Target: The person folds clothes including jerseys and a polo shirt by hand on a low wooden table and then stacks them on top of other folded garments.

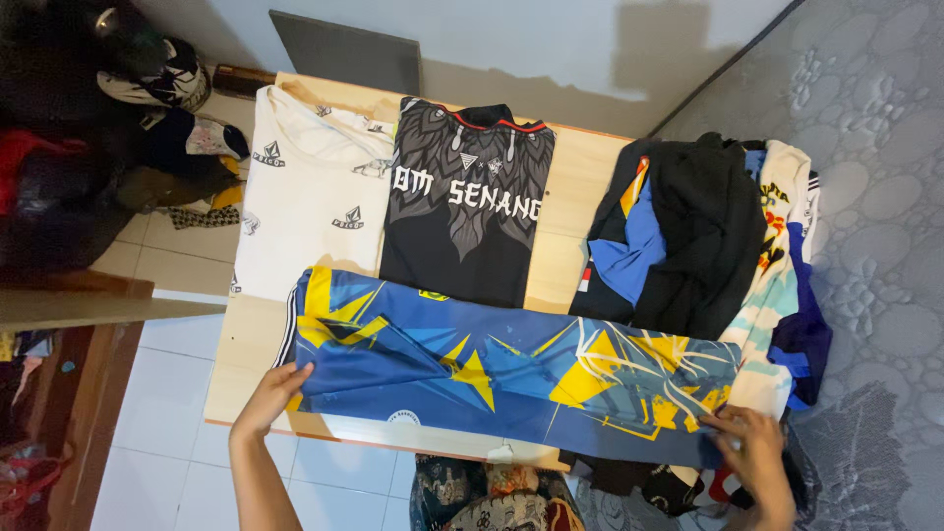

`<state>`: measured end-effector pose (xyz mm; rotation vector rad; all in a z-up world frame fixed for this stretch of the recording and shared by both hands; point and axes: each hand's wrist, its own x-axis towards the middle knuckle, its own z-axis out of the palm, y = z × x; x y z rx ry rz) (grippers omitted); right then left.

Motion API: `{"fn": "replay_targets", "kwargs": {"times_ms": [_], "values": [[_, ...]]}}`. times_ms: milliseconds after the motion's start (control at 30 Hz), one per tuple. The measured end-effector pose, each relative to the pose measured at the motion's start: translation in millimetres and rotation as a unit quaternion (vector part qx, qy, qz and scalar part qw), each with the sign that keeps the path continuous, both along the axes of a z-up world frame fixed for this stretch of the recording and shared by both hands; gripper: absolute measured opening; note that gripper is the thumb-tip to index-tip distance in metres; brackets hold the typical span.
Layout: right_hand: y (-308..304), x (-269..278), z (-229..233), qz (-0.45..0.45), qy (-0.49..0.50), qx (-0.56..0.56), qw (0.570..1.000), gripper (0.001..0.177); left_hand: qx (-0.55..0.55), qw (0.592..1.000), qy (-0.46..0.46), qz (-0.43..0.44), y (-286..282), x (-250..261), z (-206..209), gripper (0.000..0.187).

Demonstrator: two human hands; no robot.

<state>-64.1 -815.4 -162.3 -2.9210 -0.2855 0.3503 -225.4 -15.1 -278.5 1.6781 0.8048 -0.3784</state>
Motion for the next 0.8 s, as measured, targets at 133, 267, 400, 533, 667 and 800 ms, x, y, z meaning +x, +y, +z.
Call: {"fn": "replay_targets", "kwargs": {"times_ms": [133, 267, 400, 533, 667, 800], "values": [[62, -16, 26, 0.075, -0.06, 0.166, 0.982, 0.057, -0.009, 1.0, 0.003, -0.007, -10, -7, -3, 0.038], [150, -30, 32, 0.07, 0.058, 0.323, 0.942, 0.043, -0.074, 0.99, -0.105, 0.062, -33, 5, 22, 0.035], [235, -35, 10, 0.081, 0.096, 0.4, 0.908, 0.036, -0.035, 0.979, -0.159, 0.119, -40, 11, 24, 0.033], [314, -46, -9, 0.106, 0.121, 0.428, 0.89, 0.033, 0.02, 0.975, -0.194, 0.11, -52, 17, 8, 0.033], [401, -48, -29, 0.022, 0.125, 0.465, 0.876, 0.028, 0.048, 0.964, -0.212, 0.154, -70, 20, 8, 0.032], [460, -42, -35, 0.006, 0.007, 0.362, 0.932, 0.029, 0.051, 0.967, -0.22, 0.117, -66, 21, 4, 0.032]]}}
